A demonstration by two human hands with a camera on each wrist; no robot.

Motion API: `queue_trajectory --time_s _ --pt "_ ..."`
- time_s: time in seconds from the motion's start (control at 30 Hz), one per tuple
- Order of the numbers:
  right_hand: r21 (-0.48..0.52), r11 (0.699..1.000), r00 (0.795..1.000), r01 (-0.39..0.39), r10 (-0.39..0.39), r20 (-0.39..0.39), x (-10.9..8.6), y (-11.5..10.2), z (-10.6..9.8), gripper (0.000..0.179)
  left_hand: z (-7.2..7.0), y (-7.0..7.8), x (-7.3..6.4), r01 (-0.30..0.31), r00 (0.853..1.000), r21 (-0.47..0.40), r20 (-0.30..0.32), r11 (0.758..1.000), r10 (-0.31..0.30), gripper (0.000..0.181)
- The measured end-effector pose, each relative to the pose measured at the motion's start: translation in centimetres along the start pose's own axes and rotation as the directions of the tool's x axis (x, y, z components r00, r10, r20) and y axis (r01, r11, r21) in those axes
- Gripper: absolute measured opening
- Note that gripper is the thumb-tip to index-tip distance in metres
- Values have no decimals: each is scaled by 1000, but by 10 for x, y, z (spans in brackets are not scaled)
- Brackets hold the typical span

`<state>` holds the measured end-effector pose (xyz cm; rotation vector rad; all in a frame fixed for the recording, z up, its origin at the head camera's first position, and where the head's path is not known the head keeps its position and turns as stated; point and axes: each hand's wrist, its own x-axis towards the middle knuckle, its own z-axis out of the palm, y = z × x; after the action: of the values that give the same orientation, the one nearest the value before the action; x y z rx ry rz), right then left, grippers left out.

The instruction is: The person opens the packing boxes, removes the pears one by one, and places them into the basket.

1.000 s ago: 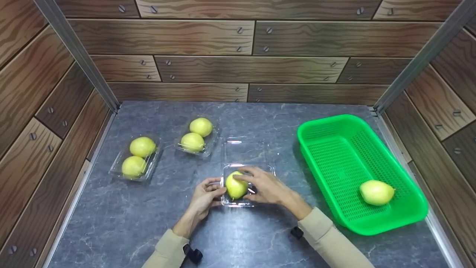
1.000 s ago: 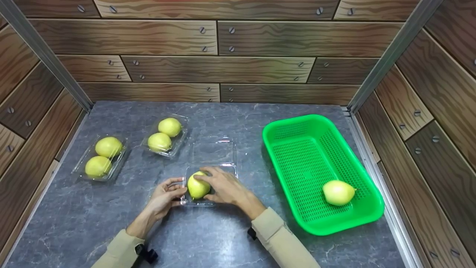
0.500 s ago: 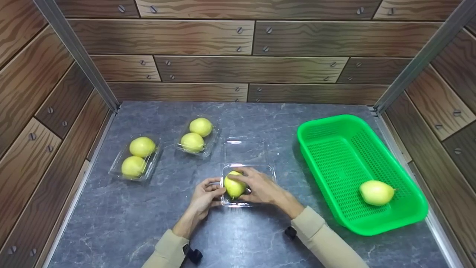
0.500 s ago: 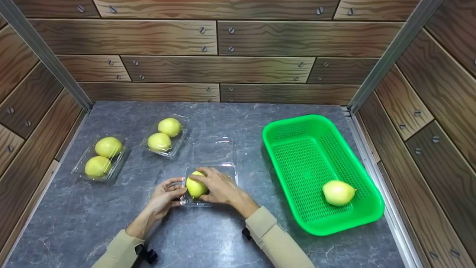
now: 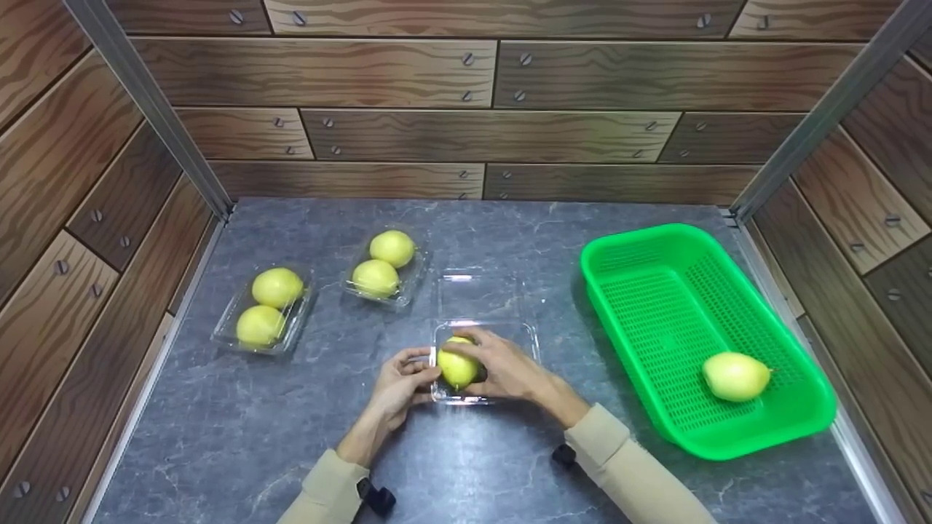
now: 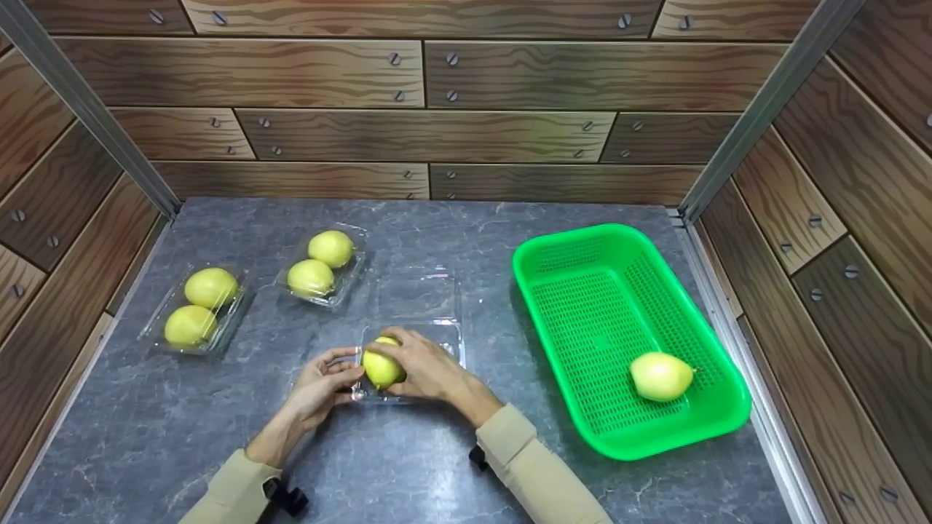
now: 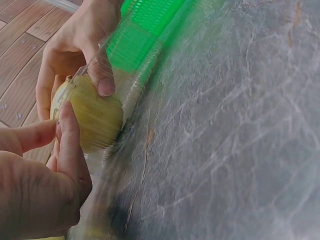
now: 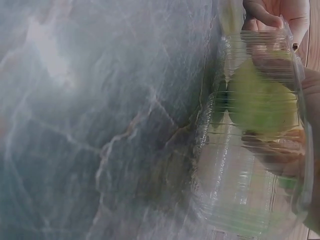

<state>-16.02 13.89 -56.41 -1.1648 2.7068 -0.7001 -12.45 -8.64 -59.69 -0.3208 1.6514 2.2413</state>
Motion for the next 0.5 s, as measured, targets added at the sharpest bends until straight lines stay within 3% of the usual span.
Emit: queue_trajectory --time_s 0.5 --pt "-17 1000 1000 21 -21 -22 -10 3 -9 75 1 -1 -1 -7 1000 -2 2 1000 7 49"
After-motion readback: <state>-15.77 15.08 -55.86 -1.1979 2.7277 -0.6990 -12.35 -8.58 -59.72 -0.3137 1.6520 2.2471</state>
